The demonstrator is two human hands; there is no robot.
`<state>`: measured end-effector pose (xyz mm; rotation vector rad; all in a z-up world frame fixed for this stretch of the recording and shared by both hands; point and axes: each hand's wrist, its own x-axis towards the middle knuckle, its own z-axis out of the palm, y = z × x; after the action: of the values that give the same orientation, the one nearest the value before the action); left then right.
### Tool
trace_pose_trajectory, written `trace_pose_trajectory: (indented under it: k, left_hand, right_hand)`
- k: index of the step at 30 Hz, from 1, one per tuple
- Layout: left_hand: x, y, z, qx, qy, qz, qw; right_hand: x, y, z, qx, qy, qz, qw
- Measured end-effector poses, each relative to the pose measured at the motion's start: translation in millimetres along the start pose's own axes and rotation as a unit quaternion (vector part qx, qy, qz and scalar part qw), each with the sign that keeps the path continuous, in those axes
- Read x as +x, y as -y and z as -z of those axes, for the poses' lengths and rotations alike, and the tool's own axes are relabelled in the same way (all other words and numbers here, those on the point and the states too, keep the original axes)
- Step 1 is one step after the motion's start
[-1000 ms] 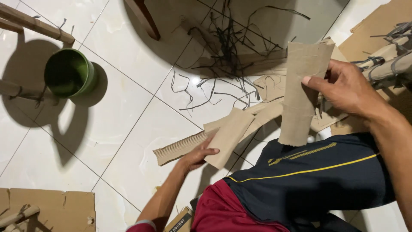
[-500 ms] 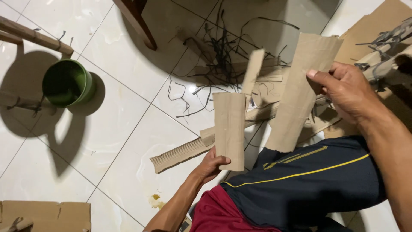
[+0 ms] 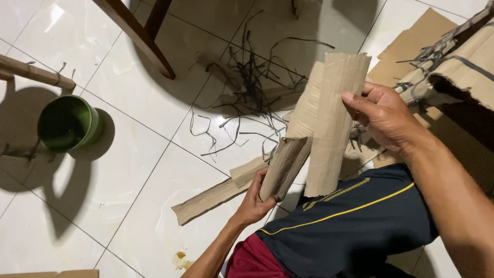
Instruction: Wrapping the legs of a wooden chair with cardboard and string.
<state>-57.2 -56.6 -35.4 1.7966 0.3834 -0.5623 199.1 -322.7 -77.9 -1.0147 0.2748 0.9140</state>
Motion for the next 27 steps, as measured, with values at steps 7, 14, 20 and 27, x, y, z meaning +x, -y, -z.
trace_pose_trajectory:
  k: [7,14,20,27]
  left_hand:
    - [0,18,4,0.005,-0.005,0.055,0.998]
    - [-21,96,41,-0.022,-0.223,0.218,0.950]
    - [30,51,32,-0.022,-0.298,0.166,0.940]
    - [111,-1,-41,-0.218,-0.172,0.110,0.954]
  right_hand:
    - [4,-10,11,0.085,-0.026,0.119,0.989]
    - [-1,-3,19,0.153,-0.099,0.209,0.961]
    - [7,-9,4,0.157,-0.068,0.182,0.968]
    - [8,-9,-10,0.187,-0.074,0.207,0.957]
